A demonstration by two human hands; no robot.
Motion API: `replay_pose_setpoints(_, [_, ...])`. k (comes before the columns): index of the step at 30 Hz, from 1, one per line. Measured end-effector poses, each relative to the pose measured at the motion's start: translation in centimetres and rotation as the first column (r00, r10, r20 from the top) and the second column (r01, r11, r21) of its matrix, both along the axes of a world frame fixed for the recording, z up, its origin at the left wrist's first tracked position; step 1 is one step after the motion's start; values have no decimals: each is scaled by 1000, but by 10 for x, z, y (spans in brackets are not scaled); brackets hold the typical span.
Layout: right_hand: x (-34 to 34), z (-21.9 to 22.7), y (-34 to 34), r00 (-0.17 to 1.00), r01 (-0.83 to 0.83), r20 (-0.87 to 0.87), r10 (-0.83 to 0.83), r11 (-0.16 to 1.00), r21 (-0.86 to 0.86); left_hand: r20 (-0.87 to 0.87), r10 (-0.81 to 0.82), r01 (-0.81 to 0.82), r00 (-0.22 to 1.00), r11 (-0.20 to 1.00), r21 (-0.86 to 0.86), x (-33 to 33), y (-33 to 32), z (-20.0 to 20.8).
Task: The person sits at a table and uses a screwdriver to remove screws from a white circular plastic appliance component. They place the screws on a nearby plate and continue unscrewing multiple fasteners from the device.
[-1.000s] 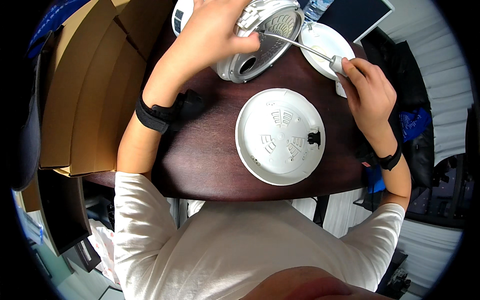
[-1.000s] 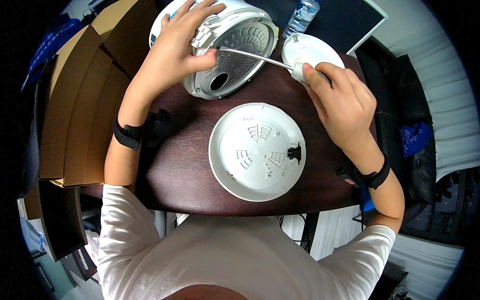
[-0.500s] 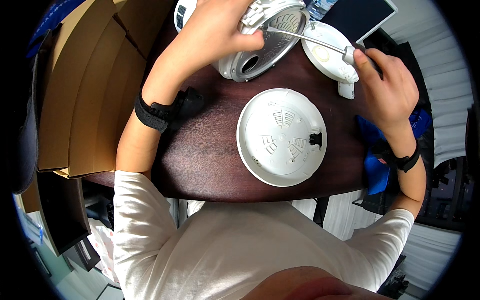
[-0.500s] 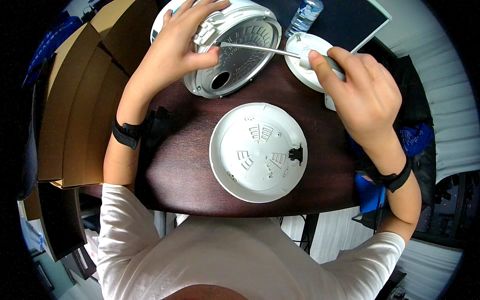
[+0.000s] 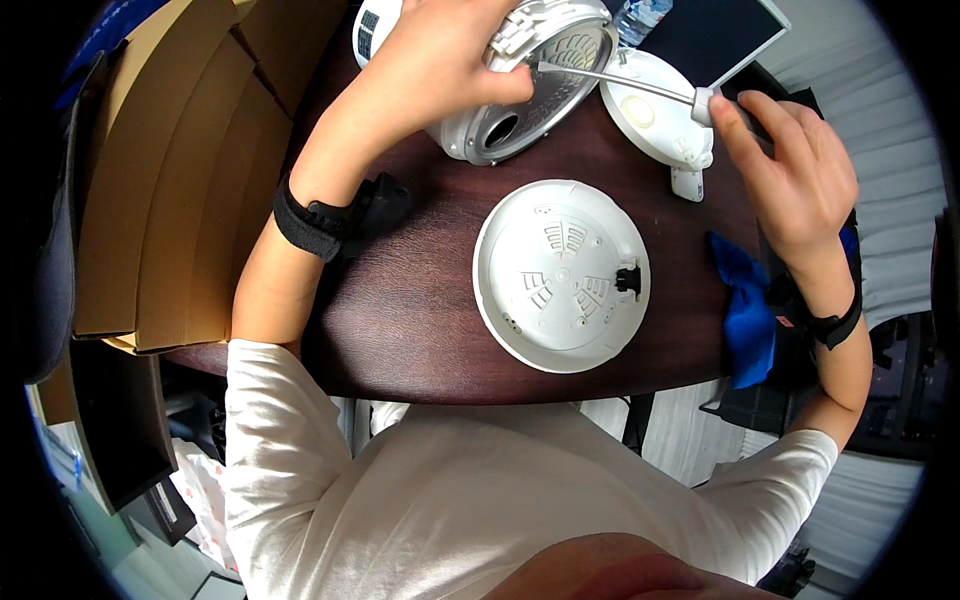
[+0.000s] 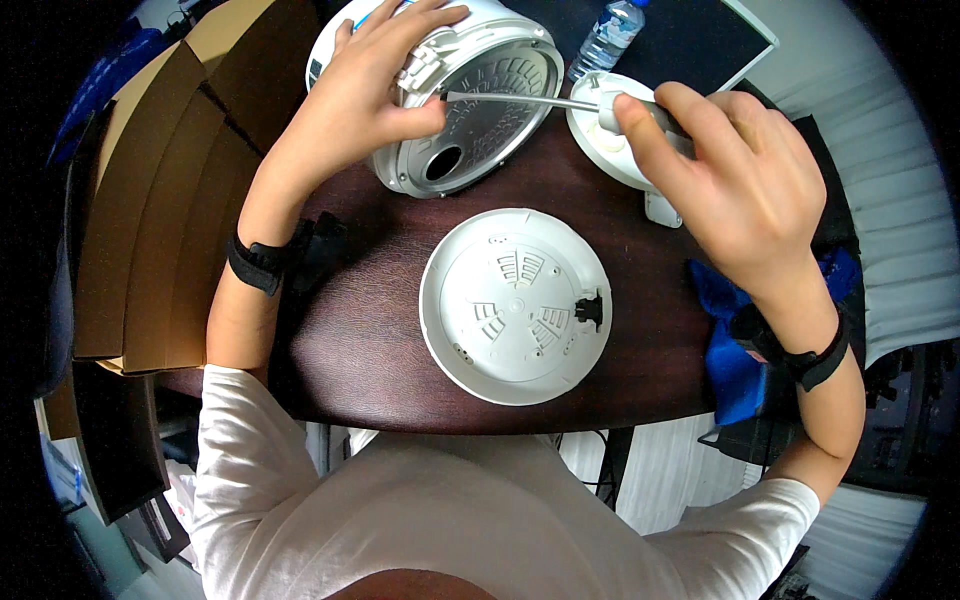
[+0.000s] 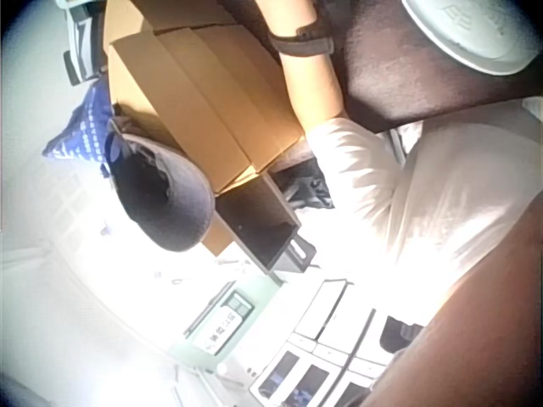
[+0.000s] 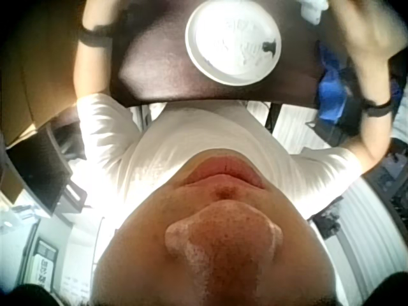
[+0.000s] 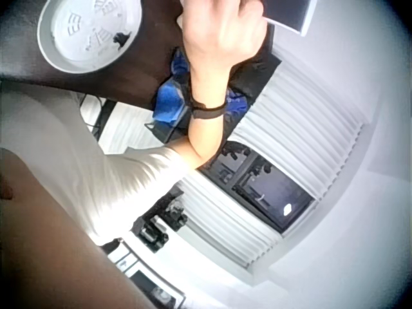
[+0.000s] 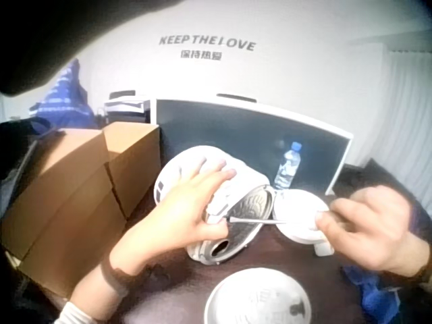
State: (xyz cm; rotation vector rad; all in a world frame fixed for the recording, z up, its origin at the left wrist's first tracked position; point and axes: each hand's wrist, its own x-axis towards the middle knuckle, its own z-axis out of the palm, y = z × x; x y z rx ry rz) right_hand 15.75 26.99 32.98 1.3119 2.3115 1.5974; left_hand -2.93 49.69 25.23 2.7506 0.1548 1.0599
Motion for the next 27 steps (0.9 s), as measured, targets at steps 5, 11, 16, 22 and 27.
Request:
replay_pose_setpoints(5, [12,1,-4,997,19,-79,-20,1000,-13,-75,7,-12,997,998,-64,3,5,6])
replay_pose_setpoints(11, [31,-11,-27,970,141,-200,-142,990,-18,-190,-53,39,980,996,-81,19,2,25])
replay_pose_setpoints(16, [45,-28,-47,941,190,-274,-198,980,-54,-72,-208,214,975,973,82,46,21,21])
replay_pose_setpoints(22, [55,-38,-55,931,193,-307,-198,980,-45,24,281,-281,959,943,177,41,-18,-7])
replay_pose_setpoints(27, [58,-39,-46,933,136,-334,-135,991,-21,28,241,-243,970,960,143,43,-10,-20])
